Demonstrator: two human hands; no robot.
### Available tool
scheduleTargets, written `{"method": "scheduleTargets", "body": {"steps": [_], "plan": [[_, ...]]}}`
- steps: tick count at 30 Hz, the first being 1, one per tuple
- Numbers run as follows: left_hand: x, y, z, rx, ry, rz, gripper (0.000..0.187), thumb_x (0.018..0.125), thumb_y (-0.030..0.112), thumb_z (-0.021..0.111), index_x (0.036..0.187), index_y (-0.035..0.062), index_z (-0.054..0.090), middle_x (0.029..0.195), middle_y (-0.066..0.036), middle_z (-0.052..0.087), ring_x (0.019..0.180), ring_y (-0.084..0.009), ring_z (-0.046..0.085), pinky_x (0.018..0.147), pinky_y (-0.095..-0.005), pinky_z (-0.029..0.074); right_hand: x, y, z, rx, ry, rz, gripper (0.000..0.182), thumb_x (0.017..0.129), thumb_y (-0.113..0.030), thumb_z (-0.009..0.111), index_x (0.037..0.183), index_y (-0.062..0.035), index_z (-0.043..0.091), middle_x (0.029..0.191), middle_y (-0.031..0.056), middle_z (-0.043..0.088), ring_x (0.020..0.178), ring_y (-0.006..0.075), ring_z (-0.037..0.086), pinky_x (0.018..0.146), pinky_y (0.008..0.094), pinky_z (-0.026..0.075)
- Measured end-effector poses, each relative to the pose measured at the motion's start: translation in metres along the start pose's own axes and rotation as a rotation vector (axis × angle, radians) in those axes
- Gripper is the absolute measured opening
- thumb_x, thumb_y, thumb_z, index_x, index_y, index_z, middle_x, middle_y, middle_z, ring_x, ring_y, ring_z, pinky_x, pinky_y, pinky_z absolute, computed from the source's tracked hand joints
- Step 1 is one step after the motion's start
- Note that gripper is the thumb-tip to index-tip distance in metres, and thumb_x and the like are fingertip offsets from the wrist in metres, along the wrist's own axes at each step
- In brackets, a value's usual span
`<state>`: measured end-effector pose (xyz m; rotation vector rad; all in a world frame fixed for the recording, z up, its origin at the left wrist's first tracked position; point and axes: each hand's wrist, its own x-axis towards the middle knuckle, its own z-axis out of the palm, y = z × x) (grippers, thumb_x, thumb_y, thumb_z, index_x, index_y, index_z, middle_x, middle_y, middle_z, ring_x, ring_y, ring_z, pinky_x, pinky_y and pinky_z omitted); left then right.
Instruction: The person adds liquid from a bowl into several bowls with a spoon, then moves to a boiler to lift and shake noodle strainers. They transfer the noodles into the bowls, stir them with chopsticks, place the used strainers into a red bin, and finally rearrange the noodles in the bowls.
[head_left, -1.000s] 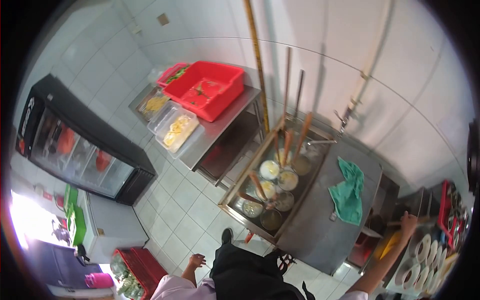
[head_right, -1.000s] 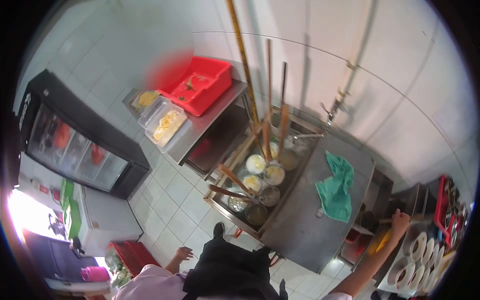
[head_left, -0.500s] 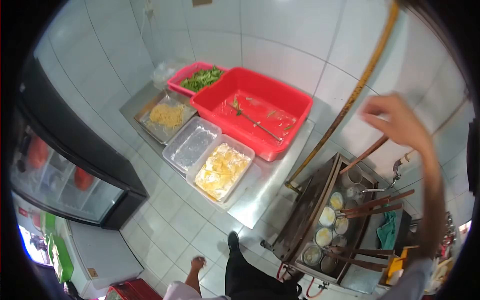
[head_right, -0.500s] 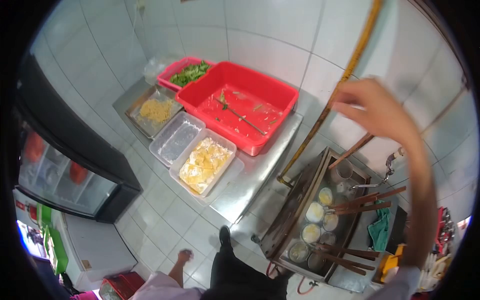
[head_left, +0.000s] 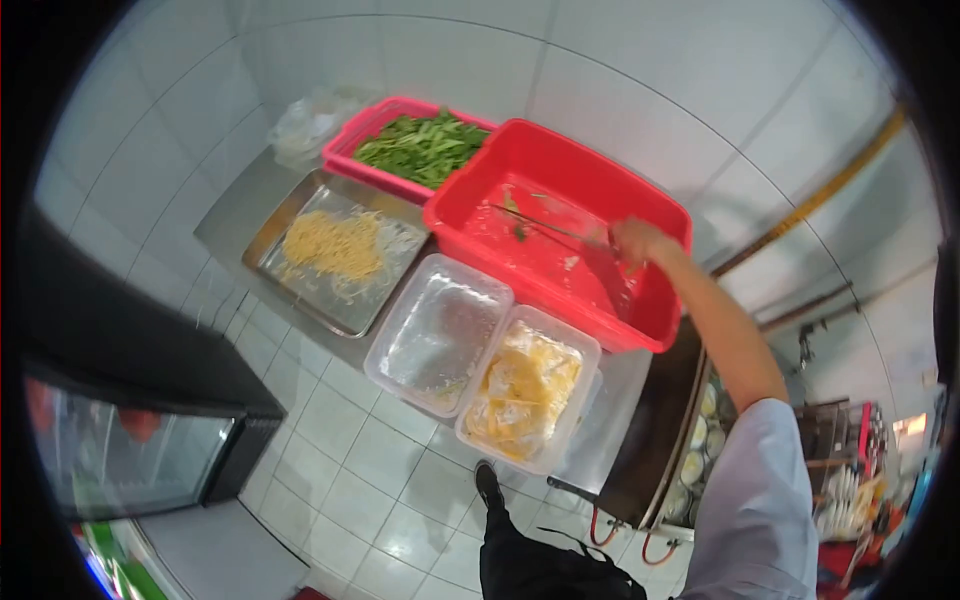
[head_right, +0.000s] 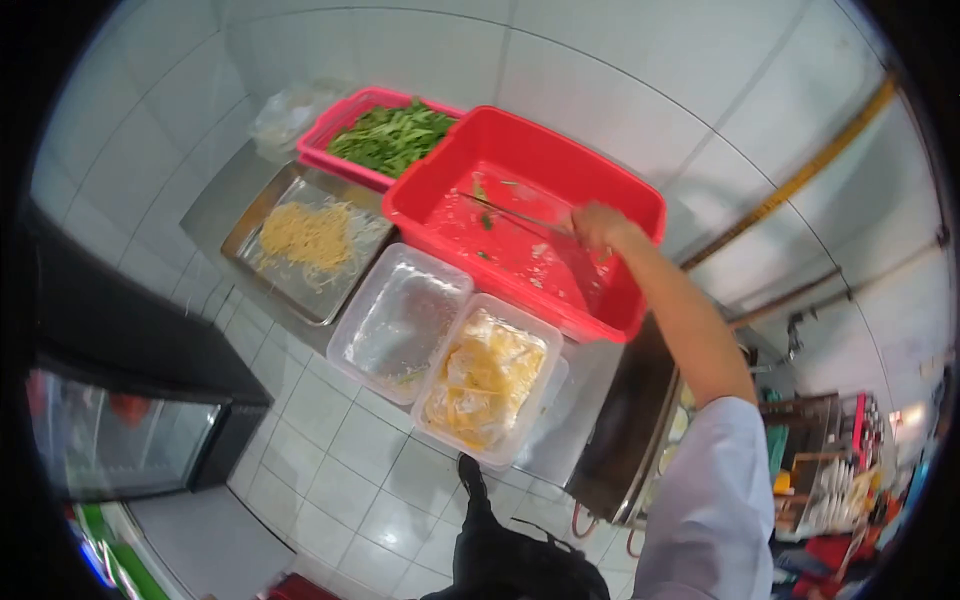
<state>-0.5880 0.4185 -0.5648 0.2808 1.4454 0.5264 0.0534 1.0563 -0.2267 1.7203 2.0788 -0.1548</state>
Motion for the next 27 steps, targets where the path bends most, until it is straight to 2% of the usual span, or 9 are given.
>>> {"method": "scheduleTargets", "body": {"steps": [8, 9, 12, 16, 19, 21, 22, 25, 27], "plan": [[0.153, 0.12, 0.055, 0.414, -0.377, 0.175, 0.023, 0.087, 0.015, 0.042, 0.103, 0.0061, 0.055, 0.084, -0.011, 0.061, 0.07, -0.0237, 0.062, 0.054, -0.0323, 0.05, -0.211, -0.012, -0.145, 1.251, 0.135, 0.34, 0.02, 0.078, -0.006, 0.058, 0.097, -0.0007, 0.059, 0.079, 0.0141, 0.063, 0.071, 0.0156, 0.063, 0.06, 0.0266, 0.05], [0.157, 0.16, 0.09, 0.287, -0.207, 0.05, 0.036, 0.091, 0.033, 0.039, 0.106, 0.0044, 0.055, 0.089, -0.009, 0.062, 0.075, -0.0204, 0.062, 0.055, -0.031, 0.049, -0.23, -0.018, -0.137, 1.415, 0.252, 0.243, 0.022, 0.08, -0.006, 0.056, 0.1, 0.0021, 0.057, 0.081, 0.0134, 0.064, 0.071, 0.016, 0.063, 0.06, 0.0262, 0.05], [0.149, 0.26, 0.178, 0.369, -0.314, 0.31, 0.029, 0.088, 0.02, 0.042, 0.112, 0.0049, 0.051, 0.094, -0.009, 0.061, 0.081, -0.0196, 0.061, 0.064, -0.031, 0.048, -0.272, -0.04, -0.124, 1.533, 0.719, 0.035, 0.028, 0.081, -0.007, 0.057, 0.106, 0.0054, 0.054, 0.078, 0.0099, 0.063, 0.068, 0.0128, 0.06, 0.062, 0.0233, 0.048], [0.086, 0.316, 0.255, 0.532, -0.297, 0.501, 0.029, 0.089, 0.02, 0.042, 0.111, 0.0044, 0.051, 0.093, -0.009, 0.061, 0.083, -0.0179, 0.06, 0.066, -0.0302, 0.047, -0.399, -0.073, -0.114, 1.005, 1.673, 0.448, 0.021, 0.085, -0.014, 0.051, 0.08, 0.004, 0.06, 0.061, 0.0039, 0.053, 0.055, 0.0097, 0.049, 0.058, 0.0276, 0.045], [0.065, 0.272, 0.257, 0.626, -0.369, 0.461, 0.026, 0.089, 0.021, 0.045, 0.108, 0.0051, 0.054, 0.094, -0.008, 0.061, 0.08, -0.0163, 0.06, 0.066, -0.0283, 0.047, -0.435, -0.106, -0.049, 1.568, 1.52, 0.0, 0.026, 0.084, -0.007, 0.042, 0.06, -0.0001, 0.047, 0.06, 0.0065, 0.053, 0.06, 0.0131, 0.052, 0.061, 0.0281, 0.044], [0.052, 0.241, 0.253, 0.726, -0.424, 0.396, 0.024, 0.089, 0.019, 0.046, 0.107, 0.0058, 0.055, 0.093, -0.007, 0.062, 0.079, -0.0151, 0.06, 0.066, -0.0275, 0.047, -0.442, -0.143, 0.028, 0.966, 1.117, 0.554, 0.02, 0.08, -0.003, 0.046, 0.062, -0.0014, 0.053, 0.06, 0.0141, 0.057, 0.052, 0.0198, 0.056, 0.051, 0.0338, 0.043], [0.046, 0.231, 0.262, 0.77, -0.467, 0.367, 0.022, 0.089, 0.016, 0.046, 0.106, 0.0065, 0.056, 0.093, -0.006, 0.062, 0.078, -0.0139, 0.06, 0.065, -0.0266, 0.046, -0.465, -0.158, 0.06, 1.285, 0.913, 0.415, 0.014, 0.08, -0.006, 0.049, 0.069, -0.0034, 0.057, 0.069, 0.0128, 0.058, 0.058, 0.0245, 0.057, 0.054, 0.0358, 0.042], [-0.014, 0.215, 0.306, 0.846, -0.537, 0.442, 0.021, 0.089, 0.015, 0.046, 0.104, 0.004, 0.057, 0.09, -0.006, 0.064, 0.077, -0.0133, 0.06, 0.064, -0.0257, 0.047, -0.556, -0.179, 0.106, 0.805, 0.963, 0.283, 0.026, 0.086, -0.023, 0.05, 0.069, -0.0048, 0.059, 0.063, 0.0151, 0.054, 0.061, 0.0299, 0.056, 0.058, 0.0398, 0.043], [-0.058, 0.205, 0.355, 0.828, -0.619, 0.587, 0.023, 0.089, 0.017, 0.048, 0.104, 0.0006, 0.056, 0.088, -0.007, 0.064, 0.08, -0.0132, 0.06, 0.067, -0.026, 0.046, -0.64, -0.191, 0.147, 0.899, 0.414, 0.547, 0.029, 0.087, -0.024, 0.049, 0.071, -0.0044, 0.063, 0.061, 0.0118, 0.058, 0.065, 0.0299, 0.058, 0.061, 0.0362, 0.045]]}}
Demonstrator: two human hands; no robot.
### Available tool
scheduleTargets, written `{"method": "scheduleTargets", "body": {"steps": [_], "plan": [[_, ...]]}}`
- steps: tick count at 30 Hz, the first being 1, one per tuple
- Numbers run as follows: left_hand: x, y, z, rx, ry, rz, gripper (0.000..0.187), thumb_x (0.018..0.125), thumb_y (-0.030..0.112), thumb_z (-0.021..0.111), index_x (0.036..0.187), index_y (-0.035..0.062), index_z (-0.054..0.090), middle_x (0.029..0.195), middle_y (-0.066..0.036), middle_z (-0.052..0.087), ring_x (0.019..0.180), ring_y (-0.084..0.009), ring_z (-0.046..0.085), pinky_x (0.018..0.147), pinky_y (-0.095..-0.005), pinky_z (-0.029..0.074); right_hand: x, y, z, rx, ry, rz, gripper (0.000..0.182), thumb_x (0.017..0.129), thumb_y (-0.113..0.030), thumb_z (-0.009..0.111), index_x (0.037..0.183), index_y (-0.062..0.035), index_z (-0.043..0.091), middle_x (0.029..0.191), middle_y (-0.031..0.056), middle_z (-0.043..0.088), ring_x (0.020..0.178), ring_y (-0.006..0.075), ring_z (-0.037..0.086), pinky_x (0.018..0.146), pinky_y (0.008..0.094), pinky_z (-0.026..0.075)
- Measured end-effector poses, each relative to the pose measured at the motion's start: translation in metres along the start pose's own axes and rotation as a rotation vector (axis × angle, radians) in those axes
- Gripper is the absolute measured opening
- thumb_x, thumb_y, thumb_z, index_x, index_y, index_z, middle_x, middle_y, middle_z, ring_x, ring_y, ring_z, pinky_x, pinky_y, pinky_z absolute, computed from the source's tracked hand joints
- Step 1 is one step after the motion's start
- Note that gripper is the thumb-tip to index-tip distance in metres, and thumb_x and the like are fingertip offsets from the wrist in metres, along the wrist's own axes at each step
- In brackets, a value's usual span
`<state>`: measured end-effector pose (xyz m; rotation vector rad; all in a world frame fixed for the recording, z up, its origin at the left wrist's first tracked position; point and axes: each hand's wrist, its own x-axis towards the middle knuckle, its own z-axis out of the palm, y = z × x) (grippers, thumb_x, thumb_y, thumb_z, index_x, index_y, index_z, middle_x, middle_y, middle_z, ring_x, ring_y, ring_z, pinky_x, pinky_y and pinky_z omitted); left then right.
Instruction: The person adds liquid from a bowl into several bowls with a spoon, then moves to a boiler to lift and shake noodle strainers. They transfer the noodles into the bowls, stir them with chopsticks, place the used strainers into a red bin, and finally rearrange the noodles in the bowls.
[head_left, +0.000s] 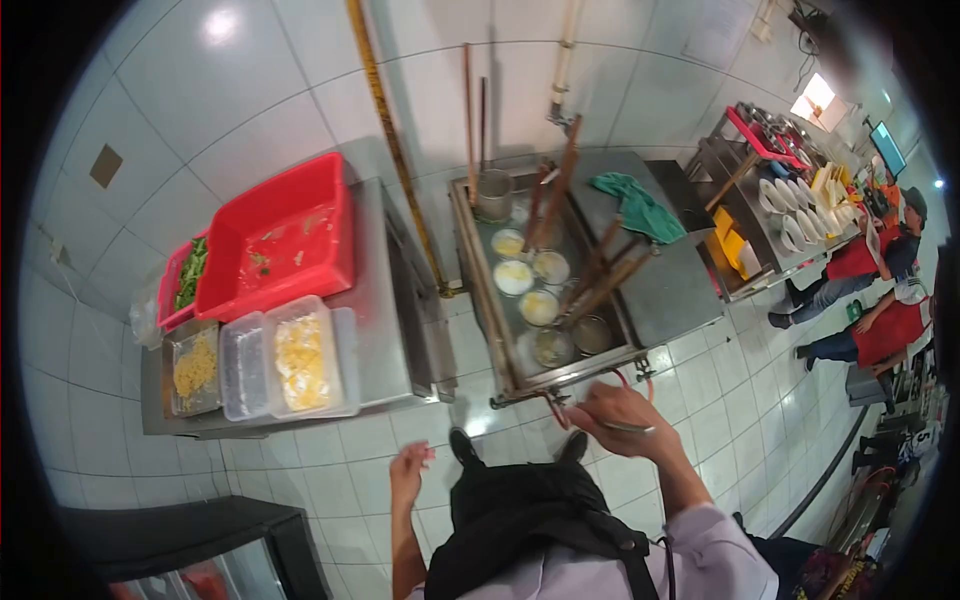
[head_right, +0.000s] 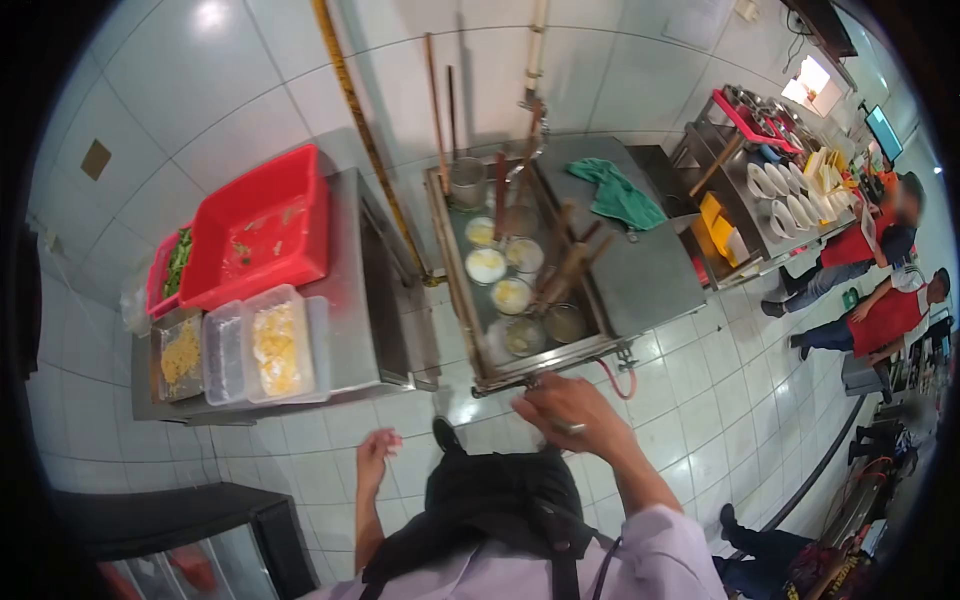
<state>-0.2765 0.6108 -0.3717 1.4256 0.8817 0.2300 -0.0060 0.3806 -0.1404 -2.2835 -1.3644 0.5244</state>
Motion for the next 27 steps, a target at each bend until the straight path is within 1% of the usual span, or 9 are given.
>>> {"method": "scheduleTargets", "body": {"steps": [4, 7, 8, 10, 13, 15, 18, 21, 27], "plan": [[0.037, 0.104, 0.121, 0.04, -0.057, 0.37, 0.032, 0.086, 0.016, 0.054, 0.114, 0.0001, 0.05, 0.103, -0.009, 0.059, 0.098, -0.0177, 0.055, 0.087, -0.029, 0.042, -0.122, 0.13, -0.007, 0.092, -0.016, 0.367, 0.033, 0.088, -0.025, 0.046, 0.073, 0.0009, 0.061, 0.057, 0.0144, 0.056, 0.057, 0.031, 0.058, 0.055, 0.0396, 0.044], [0.075, 0.19, 0.223, 0.165, -0.134, 0.732, 0.091, 0.06, 0.01, 0.076, 0.135, 0.0046, 0.026, 0.136, -0.013, 0.031, 0.126, -0.025, 0.032, 0.1, -0.0412, 0.029, -0.17, 0.176, -0.028, 0.288, 0.207, 0.523, 0.031, 0.088, -0.023, 0.047, 0.076, 0.0004, 0.063, 0.055, 0.0139, 0.055, 0.053, 0.0287, 0.056, 0.052, 0.0361, 0.043], [0.095, 0.208, 0.256, 0.169, -0.092, 0.777, 0.11, 0.047, 0.021, 0.086, 0.136, 0.0065, 0.022, 0.139, -0.013, 0.027, 0.128, -0.0254, 0.026, 0.104, -0.0358, 0.024, -0.178, 0.185, -0.039, 0.264, 0.27, 0.461, 0.028, 0.088, -0.02, 0.046, 0.084, 0.001, 0.065, 0.058, 0.0127, 0.056, 0.051, 0.0245, 0.055, 0.051, 0.0328, 0.042], [0.142, 0.216, 0.306, 0.209, -0.118, 0.85, 0.106, 0.045, 0.02, 0.086, 0.132, 0.0055, 0.029, 0.139, -0.012, 0.026, 0.128, -0.0238, 0.026, 0.104, -0.0341, 0.025, -0.185, 0.201, -0.052, 0.399, 0.361, 0.408, 0.028, 0.088, -0.018, 0.045, 0.089, 0.0023, 0.064, 0.062, 0.0122, 0.057, 0.054, 0.02, 0.055, 0.052, 0.0303, 0.042], [0.168, 0.214, 0.361, -0.086, -0.298, 0.622, 0.064, 0.059, 0.012, 0.08, 0.113, 0.0034, 0.046, 0.11, -0.009, 0.053, 0.099, -0.0183, 0.052, 0.087, -0.0316, 0.041, -0.166, 0.212, -0.056, 0.565, 0.515, 0.281, 0.025, 0.085, -0.011, 0.045, 0.098, 0.0016, 0.062, 0.071, 0.0124, 0.06, 0.056, 0.0171, 0.056, 0.053, 0.0281, 0.043], [0.183, 0.193, 0.375, -0.089, -0.08, 0.369, 0.039, 0.067, 0.01, 0.074, 0.098, 0.0021, 0.05, 0.084, -0.005, 0.057, 0.072, -0.0125, 0.054, 0.067, -0.0284, 0.044, -0.139, 0.216, -0.047, 0.511, 0.58, 0.181, 0.023, 0.083, -0.01, 0.048, 0.096, 0.0015, 0.063, 0.069, 0.0128, 0.061, 0.056, 0.0169, 0.057, 0.054, 0.0269, 0.043], [0.182, 0.181, 0.394, -0.213, 0.302, 0.56, 0.017, 0.076, 0.0, 0.061, 0.08, 0.0037, 0.045, 0.061, 0.0, 0.048, 0.049, -0.0078, 0.042, 0.045, -0.0232, 0.035, -0.096, 0.225, -0.018, 0.595, 0.477, 0.226, 0.02, 0.079, -0.01, 0.053, 0.092, 0.0012, 0.063, 0.064, 0.0146, 0.06, 0.054, 0.0222, 0.058, 0.055, 0.0303, 0.045], [0.147, 0.18, 0.405, -0.355, 0.291, 0.755, 0.019, 0.076, 0.006, 0.063, 0.074, 0.0029, 0.045, 0.066, 0.0, 0.047, 0.059, -0.0082, 0.045, 0.055, -0.0245, 0.037, -0.032, 0.255, 0.033, 0.315, 0.5, 0.088, 0.012, 0.075, -0.01, 0.056, 0.074, 0.0005, 0.062, 0.063, 0.0184, 0.057, 0.056, 0.0346, 0.057, 0.055, 0.0392, 0.046], [0.145, 0.18, 0.384, -0.462, 0.228, 0.695, 0.022, 0.074, -0.001, 0.058, 0.065, 0.0061, 0.04, 0.062, 0.002, 0.042, 0.055, -0.0062, 0.036, 0.051, -0.0229, 0.031, 0.003, 0.278, 0.103, 0.21, 0.369, -0.18, 0.014, 0.075, -0.01, 0.055, 0.065, -0.0001, 0.055, 0.06, 0.0194, 0.054, 0.059, 0.0377, 0.055, 0.056, 0.0432, 0.045]]}}
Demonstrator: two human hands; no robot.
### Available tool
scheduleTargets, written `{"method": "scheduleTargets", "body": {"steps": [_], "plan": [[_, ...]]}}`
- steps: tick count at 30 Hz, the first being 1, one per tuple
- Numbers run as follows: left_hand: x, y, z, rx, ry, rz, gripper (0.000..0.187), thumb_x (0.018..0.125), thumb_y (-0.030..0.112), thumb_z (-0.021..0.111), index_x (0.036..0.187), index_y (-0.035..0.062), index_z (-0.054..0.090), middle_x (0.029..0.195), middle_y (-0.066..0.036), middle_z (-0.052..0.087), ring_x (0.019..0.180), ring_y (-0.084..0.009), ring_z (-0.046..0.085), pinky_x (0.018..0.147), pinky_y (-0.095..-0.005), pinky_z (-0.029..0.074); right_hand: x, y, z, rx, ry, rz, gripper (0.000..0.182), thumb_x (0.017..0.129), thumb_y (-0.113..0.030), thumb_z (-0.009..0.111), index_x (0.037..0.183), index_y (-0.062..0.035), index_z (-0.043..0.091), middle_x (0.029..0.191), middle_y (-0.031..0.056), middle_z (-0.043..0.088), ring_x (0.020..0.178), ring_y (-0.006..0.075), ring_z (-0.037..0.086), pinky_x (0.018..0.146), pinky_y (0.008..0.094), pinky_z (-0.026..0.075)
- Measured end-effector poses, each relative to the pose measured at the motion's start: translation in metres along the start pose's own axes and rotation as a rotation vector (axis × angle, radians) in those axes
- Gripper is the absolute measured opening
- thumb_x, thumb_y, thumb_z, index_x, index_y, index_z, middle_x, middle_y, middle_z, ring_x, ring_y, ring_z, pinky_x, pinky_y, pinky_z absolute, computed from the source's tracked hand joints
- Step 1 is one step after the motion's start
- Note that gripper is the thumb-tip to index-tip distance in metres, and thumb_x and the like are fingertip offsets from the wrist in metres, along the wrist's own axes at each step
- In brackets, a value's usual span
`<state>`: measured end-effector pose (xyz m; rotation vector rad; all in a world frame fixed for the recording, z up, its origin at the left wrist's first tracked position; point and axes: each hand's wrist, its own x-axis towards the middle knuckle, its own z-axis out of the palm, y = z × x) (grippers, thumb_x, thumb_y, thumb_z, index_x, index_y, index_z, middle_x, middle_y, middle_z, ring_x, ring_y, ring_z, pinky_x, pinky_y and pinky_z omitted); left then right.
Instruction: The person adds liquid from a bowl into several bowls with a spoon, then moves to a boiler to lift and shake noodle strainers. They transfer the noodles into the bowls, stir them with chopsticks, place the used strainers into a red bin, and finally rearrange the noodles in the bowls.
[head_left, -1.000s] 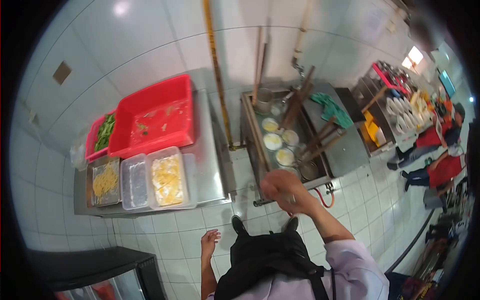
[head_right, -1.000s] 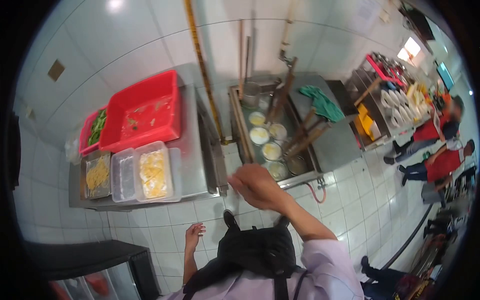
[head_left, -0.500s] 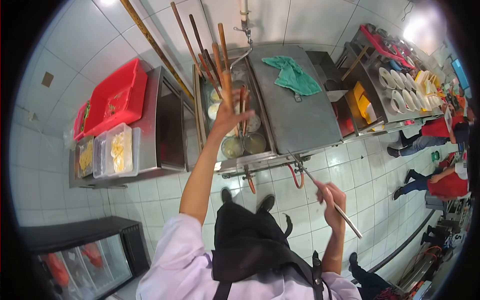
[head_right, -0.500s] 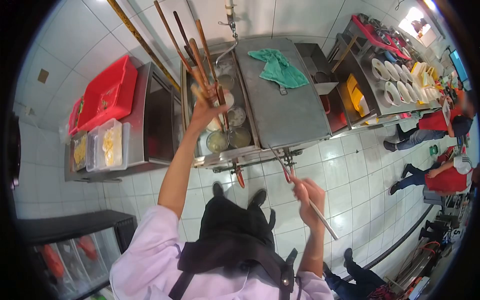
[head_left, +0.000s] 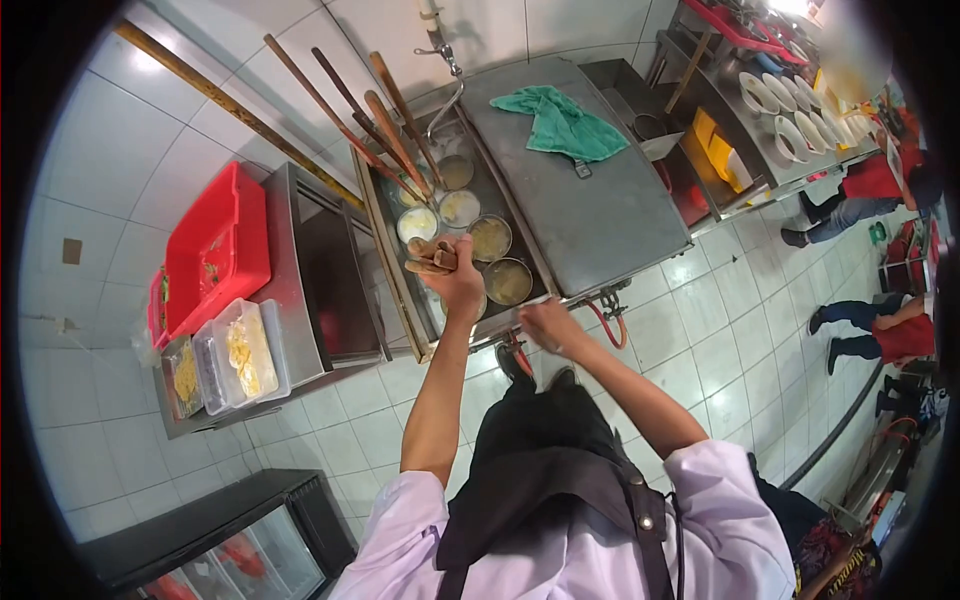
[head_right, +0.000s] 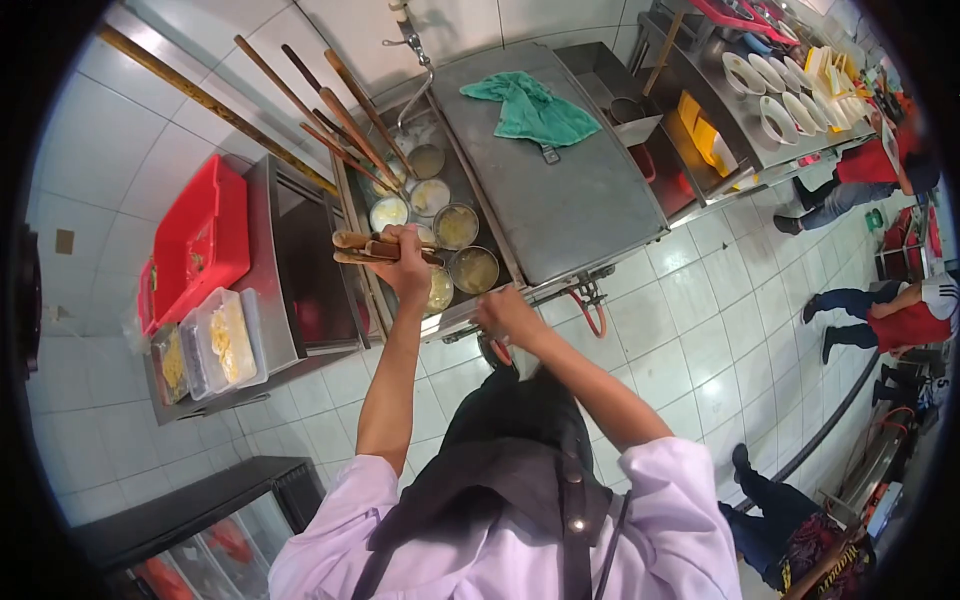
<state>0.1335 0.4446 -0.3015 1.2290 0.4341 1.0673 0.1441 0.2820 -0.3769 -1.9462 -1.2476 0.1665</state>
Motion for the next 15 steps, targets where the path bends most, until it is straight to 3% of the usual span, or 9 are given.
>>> {"method": "scheduleTargets", "body": {"steps": [1, 2, 4, 5, 8, 9, 12, 14, 15], "plan": [[0.002, -0.003, -0.004, 0.03, -0.029, 0.016, 0.029, 0.075, 0.0, 0.058, 0.058, 0.0072, 0.037, 0.057, 0.004, 0.037, 0.052, -0.0059, 0.034, 0.048, -0.0226, 0.029, 0.009, -0.005, -0.021, -0.017, -0.223, 0.169, 0.013, 0.076, -0.008, 0.052, 0.066, 0.0006, 0.053, 0.06, 0.0195, 0.055, 0.061, 0.0379, 0.056, 0.057, 0.044, 0.045], [-0.005, -0.004, -0.011, 0.033, -0.009, -0.007, 0.029, 0.075, 0.0, 0.058, 0.058, 0.0072, 0.037, 0.057, 0.004, 0.037, 0.052, -0.0059, 0.034, 0.048, -0.0226, 0.029, 0.008, -0.002, -0.011, -0.015, -0.252, 0.181, 0.013, 0.076, -0.008, 0.052, 0.066, 0.0006, 0.053, 0.06, 0.0195, 0.055, 0.061, 0.0379, 0.056, 0.057, 0.044, 0.045], [-0.007, 0.009, -0.007, 0.198, -0.074, 0.059, 0.031, 0.075, 0.001, 0.058, 0.053, 0.0064, 0.036, 0.051, 0.005, 0.035, 0.047, -0.0058, 0.031, 0.045, -0.0235, 0.027, 0.014, -0.002, 0.007, -0.142, -0.054, 0.243, 0.011, 0.077, -0.007, 0.051, 0.071, 0.0013, 0.053, 0.061, 0.0202, 0.054, 0.064, 0.0374, 0.056, 0.057, 0.0444, 0.044], [-0.005, -0.002, -0.01, 0.223, -0.062, 0.166, 0.031, 0.072, 0.003, 0.059, 0.05, 0.0049, 0.038, 0.045, 0.003, 0.035, 0.042, -0.0079, 0.031, 0.042, -0.0249, 0.026, 0.011, -0.005, 0.009, 0.009, -0.037, 0.028, 0.011, 0.078, -0.009, 0.05, 0.076, 0.0019, 0.051, 0.064, 0.0218, 0.054, 0.065, 0.0376, 0.056, 0.057, 0.0452, 0.044], [-0.001, -0.008, -0.018, 0.302, -0.098, 0.17, 0.028, 0.07, 0.006, 0.061, 0.051, 0.0032, 0.041, 0.044, -0.002, 0.037, 0.04, -0.011, 0.034, 0.042, -0.0265, 0.028, 0.015, 0.001, -0.008, -0.067, -0.15, 0.085, 0.009, 0.078, -0.007, 0.051, 0.076, 0.0019, 0.051, 0.063, 0.0213, 0.054, 0.064, 0.0379, 0.054, 0.056, 0.0462, 0.043], [-0.001, -0.006, -0.017, 0.294, -0.086, 0.139, 0.028, 0.069, 0.008, 0.062, 0.051, 0.0031, 0.042, 0.044, -0.004, 0.037, 0.04, -0.0136, 0.036, 0.041, -0.0277, 0.029, 0.017, -0.003, -0.012, -0.105, 0.036, 0.087, 0.007, 0.076, -0.005, 0.053, 0.072, 0.0007, 0.052, 0.06, 0.02, 0.053, 0.06, 0.0382, 0.054, 0.056, 0.0463, 0.043], [0.001, -0.007, -0.014, 0.303, -0.089, 0.127, 0.027, 0.069, 0.008, 0.062, 0.051, 0.0036, 0.042, 0.044, -0.004, 0.038, 0.04, -0.0136, 0.036, 0.042, -0.0275, 0.029, 0.012, 0.006, 0.007, -0.133, -0.103, 0.025, 0.005, 0.075, -0.003, 0.055, 0.071, -0.0001, 0.053, 0.057, 0.0186, 0.053, 0.058, 0.0379, 0.053, 0.056, 0.0454, 0.043], [0.0, -0.007, -0.011, 0.315, -0.082, 0.112, 0.027, 0.069, 0.008, 0.062, 0.051, 0.0037, 0.042, 0.044, -0.003, 0.037, 0.04, -0.0124, 0.036, 0.042, -0.027, 0.029, 0.019, 0.005, 0.007, -0.02, -0.082, -0.002, 0.006, 0.076, -0.004, 0.055, 0.071, 0.0002, 0.054, 0.059, 0.0193, 0.054, 0.057, 0.0381, 0.054, 0.055, 0.0439, 0.044], [0.0, -0.005, -0.01, 0.331, -0.087, 0.09, 0.028, 0.07, 0.008, 0.062, 0.051, 0.0038, 0.041, 0.044, -0.002, 0.037, 0.041, -0.0113, 0.035, 0.042, -0.0264, 0.029, 0.026, -0.004, -0.003, 0.04, 0.052, 0.119, 0.006, 0.076, -0.005, 0.055, 0.072, 0.0004, 0.055, 0.06, 0.0197, 0.055, 0.057, 0.0379, 0.055, 0.054, 0.0431, 0.044]]}}
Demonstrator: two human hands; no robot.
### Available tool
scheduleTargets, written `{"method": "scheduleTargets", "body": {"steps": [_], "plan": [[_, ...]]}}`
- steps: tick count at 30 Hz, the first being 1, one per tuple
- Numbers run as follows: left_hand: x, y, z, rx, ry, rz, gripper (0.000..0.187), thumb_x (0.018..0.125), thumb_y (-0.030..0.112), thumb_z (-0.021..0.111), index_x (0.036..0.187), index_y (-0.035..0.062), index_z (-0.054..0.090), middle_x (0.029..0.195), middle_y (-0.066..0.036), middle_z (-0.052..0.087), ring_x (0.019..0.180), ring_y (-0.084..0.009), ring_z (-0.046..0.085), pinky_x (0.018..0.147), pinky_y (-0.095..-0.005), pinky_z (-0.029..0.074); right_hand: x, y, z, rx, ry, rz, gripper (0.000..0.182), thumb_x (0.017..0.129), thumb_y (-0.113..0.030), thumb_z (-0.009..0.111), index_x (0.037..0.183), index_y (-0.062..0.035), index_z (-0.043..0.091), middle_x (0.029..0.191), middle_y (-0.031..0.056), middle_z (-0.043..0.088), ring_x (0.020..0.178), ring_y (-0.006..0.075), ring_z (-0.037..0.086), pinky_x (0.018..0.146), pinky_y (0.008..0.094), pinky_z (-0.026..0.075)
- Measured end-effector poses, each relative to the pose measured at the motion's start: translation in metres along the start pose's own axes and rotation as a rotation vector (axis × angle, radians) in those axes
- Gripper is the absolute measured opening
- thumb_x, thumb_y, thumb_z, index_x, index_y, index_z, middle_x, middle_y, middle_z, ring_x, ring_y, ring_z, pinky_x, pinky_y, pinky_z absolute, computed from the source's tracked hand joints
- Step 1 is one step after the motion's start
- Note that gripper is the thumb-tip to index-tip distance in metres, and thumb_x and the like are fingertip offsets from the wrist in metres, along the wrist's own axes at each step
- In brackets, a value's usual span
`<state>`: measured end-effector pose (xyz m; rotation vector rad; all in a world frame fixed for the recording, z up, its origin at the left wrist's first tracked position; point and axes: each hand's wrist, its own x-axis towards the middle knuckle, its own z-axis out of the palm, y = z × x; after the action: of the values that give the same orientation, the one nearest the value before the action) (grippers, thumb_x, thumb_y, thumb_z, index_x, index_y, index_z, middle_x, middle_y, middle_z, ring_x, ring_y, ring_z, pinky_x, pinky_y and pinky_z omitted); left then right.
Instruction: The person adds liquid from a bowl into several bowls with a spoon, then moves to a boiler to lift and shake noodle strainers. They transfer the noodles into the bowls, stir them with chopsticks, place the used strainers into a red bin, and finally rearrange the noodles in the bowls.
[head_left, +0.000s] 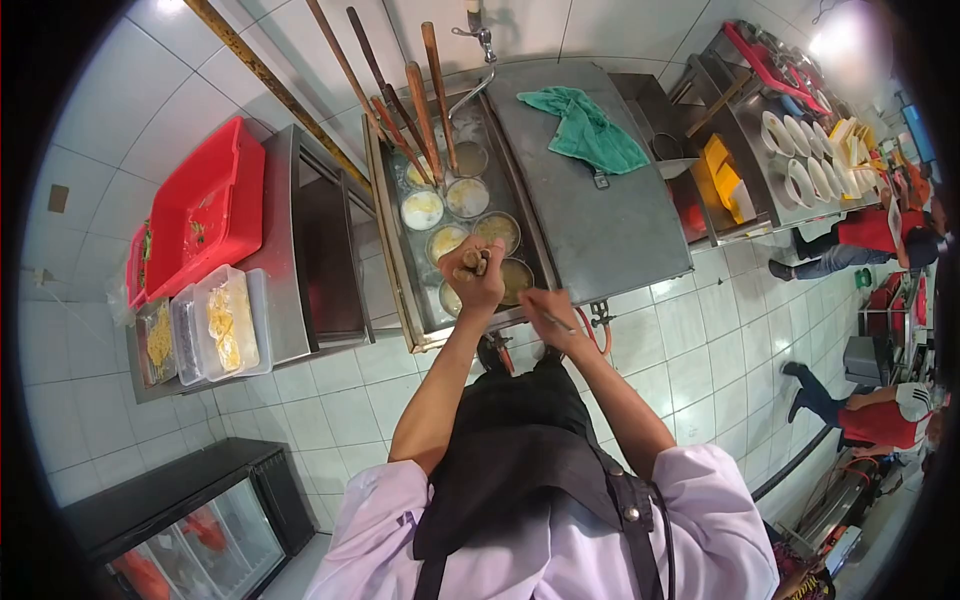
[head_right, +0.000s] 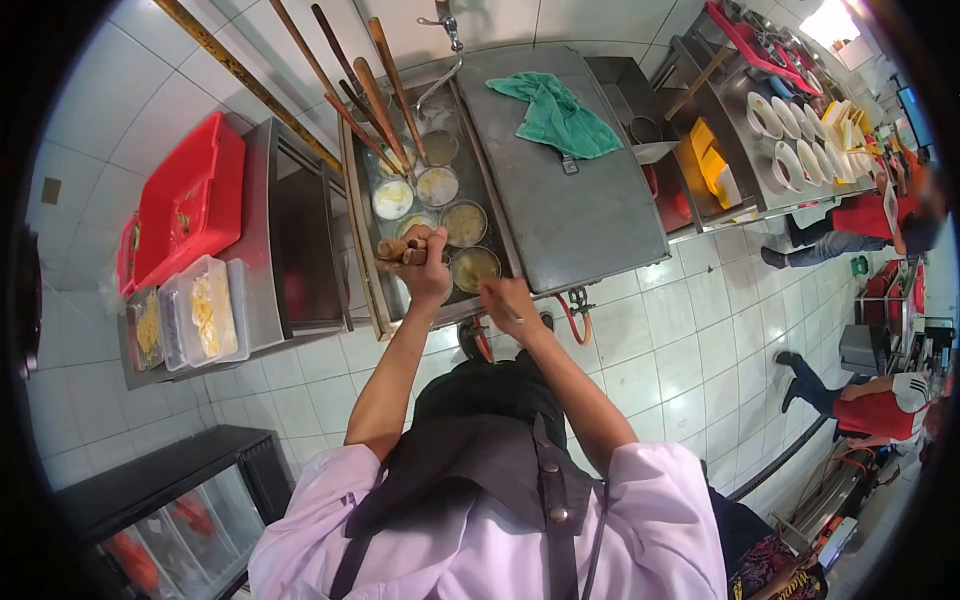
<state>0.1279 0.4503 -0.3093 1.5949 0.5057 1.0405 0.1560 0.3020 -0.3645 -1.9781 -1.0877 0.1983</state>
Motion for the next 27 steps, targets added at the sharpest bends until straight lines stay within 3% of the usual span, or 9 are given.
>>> {"method": "scheduleTargets", "body": {"steps": [2, 10, 12, 15, 18, 21, 23, 25, 27], "plan": [[0.002, 0.003, 0.003, -0.047, 0.028, -0.036, 0.029, 0.07, 0.007, 0.062, 0.051, 0.0042, 0.04, 0.045, 0.0, 0.036, 0.042, -0.0095, 0.035, 0.042, -0.0256, 0.028, -0.005, 0.006, 0.005, -0.145, 0.146, 0.12, 0.008, 0.078, -0.006, 0.053, 0.073, 0.0006, 0.056, 0.061, 0.0209, 0.055, 0.058, 0.0364, 0.057, 0.051, 0.0408, 0.044], [0.005, 0.005, 0.006, -0.109, 0.054, -0.026, 0.033, 0.074, 0.005, 0.061, 0.052, 0.0058, 0.036, 0.049, 0.005, 0.035, 0.045, -0.0054, 0.031, 0.043, -0.0237, 0.024, -0.012, -0.003, 0.015, 0.122, 0.07, 0.092, 0.011, 0.077, -0.006, 0.053, 0.069, 0.0011, 0.054, 0.055, 0.0192, 0.053, 0.054, 0.0371, 0.055, 0.05, 0.0422, 0.043], [0.005, 0.007, 0.008, -0.159, 0.062, -0.063, 0.033, 0.074, 0.006, 0.061, 0.052, 0.0058, 0.036, 0.049, 0.005, 0.034, 0.045, -0.0051, 0.03, 0.043, -0.0237, 0.024, -0.008, 0.002, 0.015, -0.161, 0.138, 0.183, 0.01, 0.078, -0.006, 0.054, 0.071, 0.0011, 0.054, 0.057, 0.0195, 0.053, 0.056, 0.0369, 0.055, 0.05, 0.0432, 0.042], [0.006, 0.006, 0.008, -0.119, 0.08, -0.059, 0.034, 0.074, 0.006, 0.061, 0.052, 0.006, 0.036, 0.049, 0.006, 0.033, 0.045, -0.0048, 0.03, 0.043, -0.0237, 0.023, -0.013, 0.004, 0.022, -0.004, -0.014, -0.018, 0.009, 0.078, -0.006, 0.054, 0.072, 0.0009, 0.053, 0.06, 0.0209, 0.053, 0.059, 0.0369, 0.055, 0.053, 0.0444, 0.043], [0.006, 0.007, 0.005, -0.125, 0.069, -0.078, 0.034, 0.074, 0.006, 0.062, 0.051, 0.0054, 0.036, 0.048, 0.006, 0.033, 0.044, -0.0052, 0.029, 0.042, -0.0245, 0.023, -0.008, -0.003, 0.012, -0.176, 0.064, 0.148, 0.009, 0.077, -0.007, 0.053, 0.072, 0.0005, 0.054, 0.061, 0.0214, 0.054, 0.062, 0.0373, 0.055, 0.056, 0.0451, 0.043], [0.008, 0.002, 0.004, -0.12, 0.063, -0.061, 0.033, 0.074, 0.006, 0.062, 0.051, 0.0044, 0.038, 0.046, 0.005, 0.033, 0.044, -0.0058, 0.029, 0.041, -0.025, 0.023, -0.013, 0.01, 0.024, 0.031, -0.077, -0.062, 0.009, 0.077, -0.007, 0.054, 0.072, 0.0003, 0.054, 0.06, 0.0211, 0.054, 0.062, 0.0381, 0.055, 0.056, 0.0453, 0.044], [0.009, -0.001, 0.001, -0.093, 0.062, -0.027, 0.033, 0.073, 0.006, 0.062, 0.051, 0.0043, 0.038, 0.046, 0.004, 0.033, 0.044, -0.0059, 0.029, 0.041, -0.0252, 0.023, -0.01, 0.016, 0.012, -0.129, -0.134, -0.035, 0.008, 0.077, -0.007, 0.055, 0.073, 0.0004, 0.054, 0.06, 0.0207, 0.054, 0.06, 0.0385, 0.055, 0.054, 0.0451, 0.044], [0.009, -0.004, 0.0, -0.061, 0.073, 0.003, 0.032, 0.073, 0.006, 0.061, 0.051, 0.0043, 0.038, 0.046, 0.003, 0.033, 0.044, -0.006, 0.029, 0.041, -0.0253, 0.022, -0.012, 0.019, 0.013, -0.137, 0.062, 0.096, 0.006, 0.077, -0.006, 0.055, 0.076, -0.0002, 0.055, 0.06, 0.0208, 0.053, 0.058, 0.0383, 0.055, 0.052, 0.0456, 0.043], [0.009, -0.004, 0.002, -0.111, 0.089, -0.051, 0.033, 0.073, 0.005, 0.061, 0.051, 0.0046, 0.036, 0.045, 0.003, 0.032, 0.043, -0.0062, 0.029, 0.041, -0.0252, 0.022, -0.009, 0.012, 0.019, -0.088, -0.024, 0.059, 0.006, 0.077, -0.005, 0.054, 0.075, -0.0006, 0.056, 0.059, 0.021, 0.053, 0.057, 0.0379, 0.055, 0.051, 0.0452, 0.043]]}}
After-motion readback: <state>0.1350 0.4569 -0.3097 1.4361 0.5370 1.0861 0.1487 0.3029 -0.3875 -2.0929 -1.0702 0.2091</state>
